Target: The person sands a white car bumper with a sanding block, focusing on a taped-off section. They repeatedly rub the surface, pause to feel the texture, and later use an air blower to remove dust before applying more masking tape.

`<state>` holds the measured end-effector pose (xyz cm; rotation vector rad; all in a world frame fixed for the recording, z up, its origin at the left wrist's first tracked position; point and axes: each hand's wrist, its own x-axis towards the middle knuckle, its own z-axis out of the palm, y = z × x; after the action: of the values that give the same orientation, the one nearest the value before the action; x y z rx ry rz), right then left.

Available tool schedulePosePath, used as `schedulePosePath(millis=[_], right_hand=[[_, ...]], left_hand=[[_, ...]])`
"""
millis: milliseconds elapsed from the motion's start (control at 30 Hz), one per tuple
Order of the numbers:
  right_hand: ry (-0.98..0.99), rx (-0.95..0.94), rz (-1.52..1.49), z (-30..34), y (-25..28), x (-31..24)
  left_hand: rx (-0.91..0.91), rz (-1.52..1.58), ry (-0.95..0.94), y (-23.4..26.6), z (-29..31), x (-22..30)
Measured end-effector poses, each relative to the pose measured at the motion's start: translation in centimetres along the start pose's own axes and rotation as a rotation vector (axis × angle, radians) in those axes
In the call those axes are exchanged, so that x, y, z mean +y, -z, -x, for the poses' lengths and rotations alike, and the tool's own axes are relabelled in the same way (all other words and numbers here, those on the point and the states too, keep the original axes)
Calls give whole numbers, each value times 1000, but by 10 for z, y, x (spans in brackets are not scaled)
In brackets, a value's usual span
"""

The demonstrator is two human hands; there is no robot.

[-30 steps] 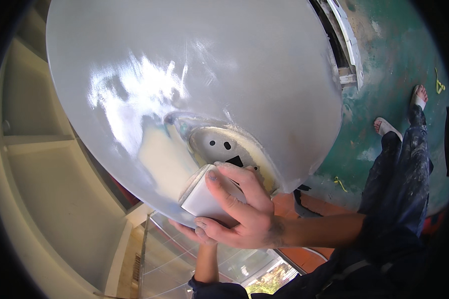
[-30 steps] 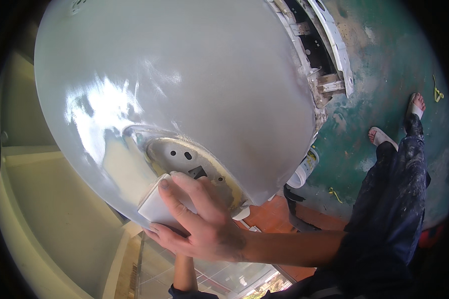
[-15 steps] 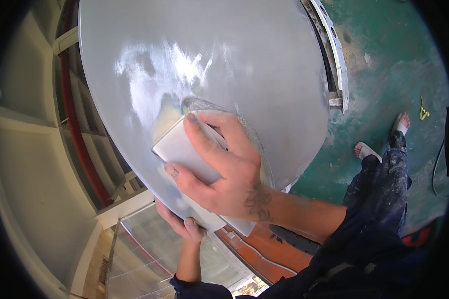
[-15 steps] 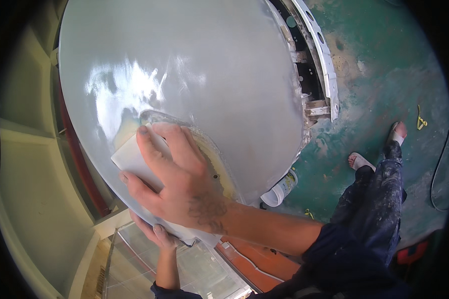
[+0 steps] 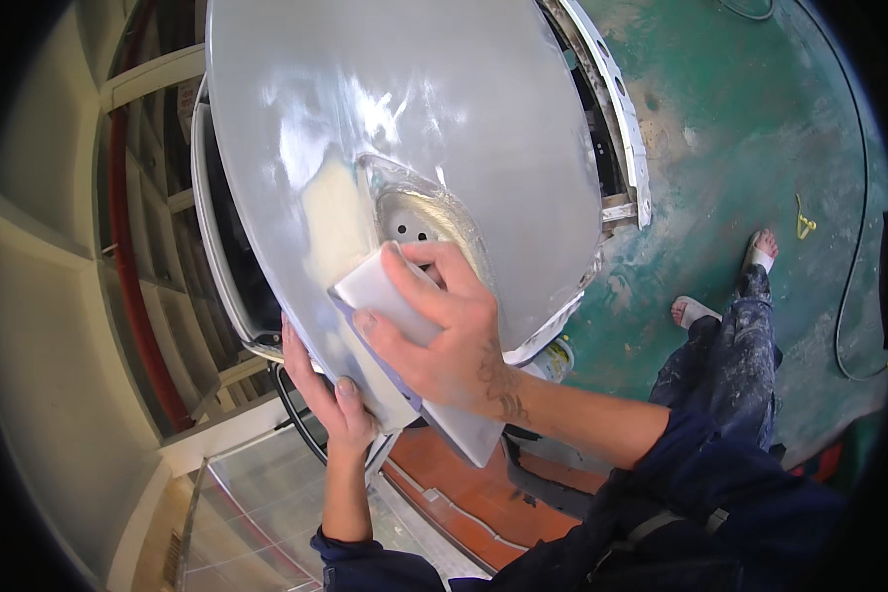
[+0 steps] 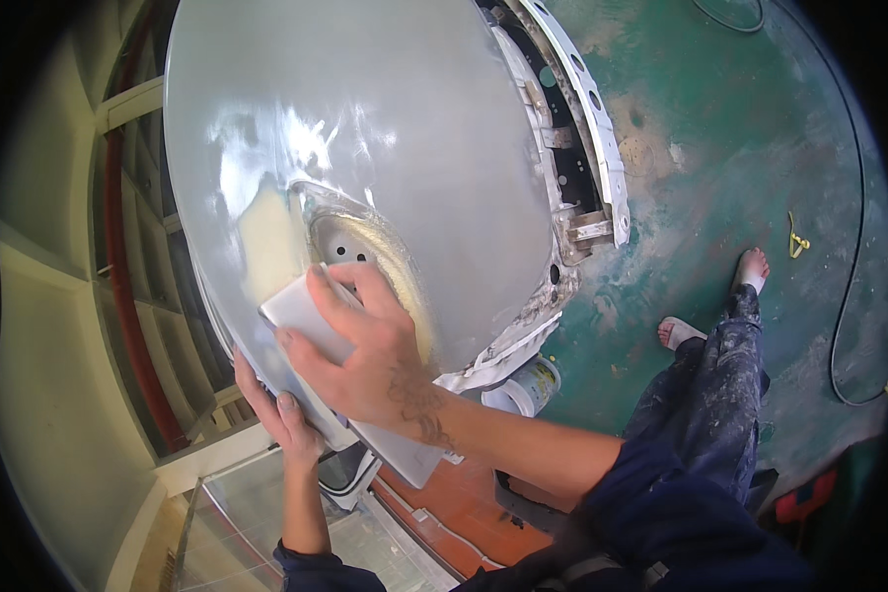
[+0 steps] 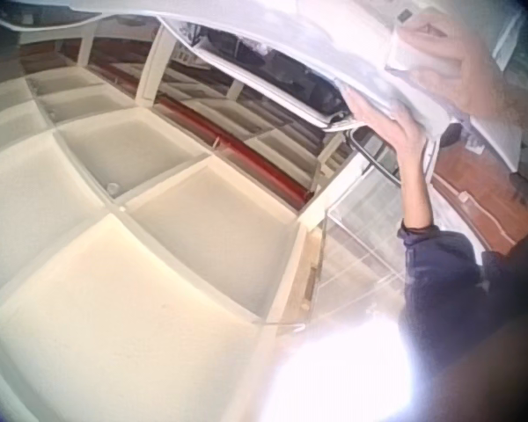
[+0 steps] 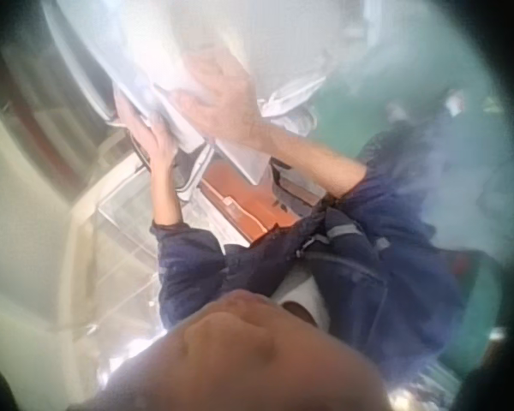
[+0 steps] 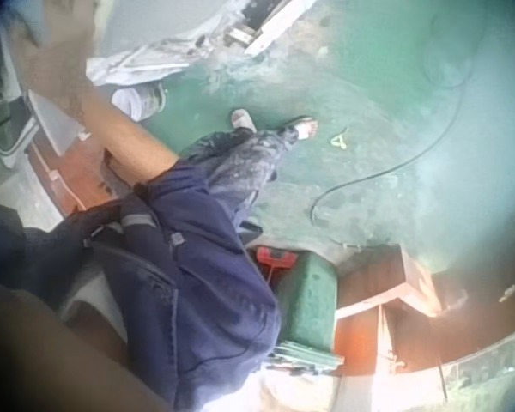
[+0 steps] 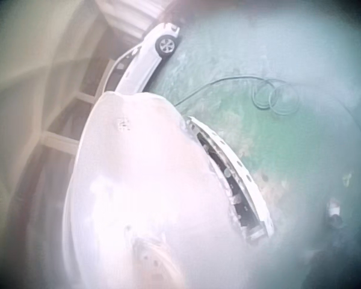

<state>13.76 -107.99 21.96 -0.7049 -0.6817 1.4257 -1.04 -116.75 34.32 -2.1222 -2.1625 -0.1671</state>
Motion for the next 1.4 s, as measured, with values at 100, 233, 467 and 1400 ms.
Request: schedulePosePath(millis=[100, 233, 467, 1400], right_hand=[[-286, -241, -41, 71, 42, 2], [-355, -314, -30, 117, 96, -11], [-407, -156, 55, 123, 184, 19], [-568, 557, 453, 197, 462, -17]], left_hand=[[-69, -282, -264, 7, -71, 25], [-231, -907, -593, 18, -167, 71], [-462, -882, -859, -3, -162, 86], [-546, -706, -850, 19, -14, 52]])
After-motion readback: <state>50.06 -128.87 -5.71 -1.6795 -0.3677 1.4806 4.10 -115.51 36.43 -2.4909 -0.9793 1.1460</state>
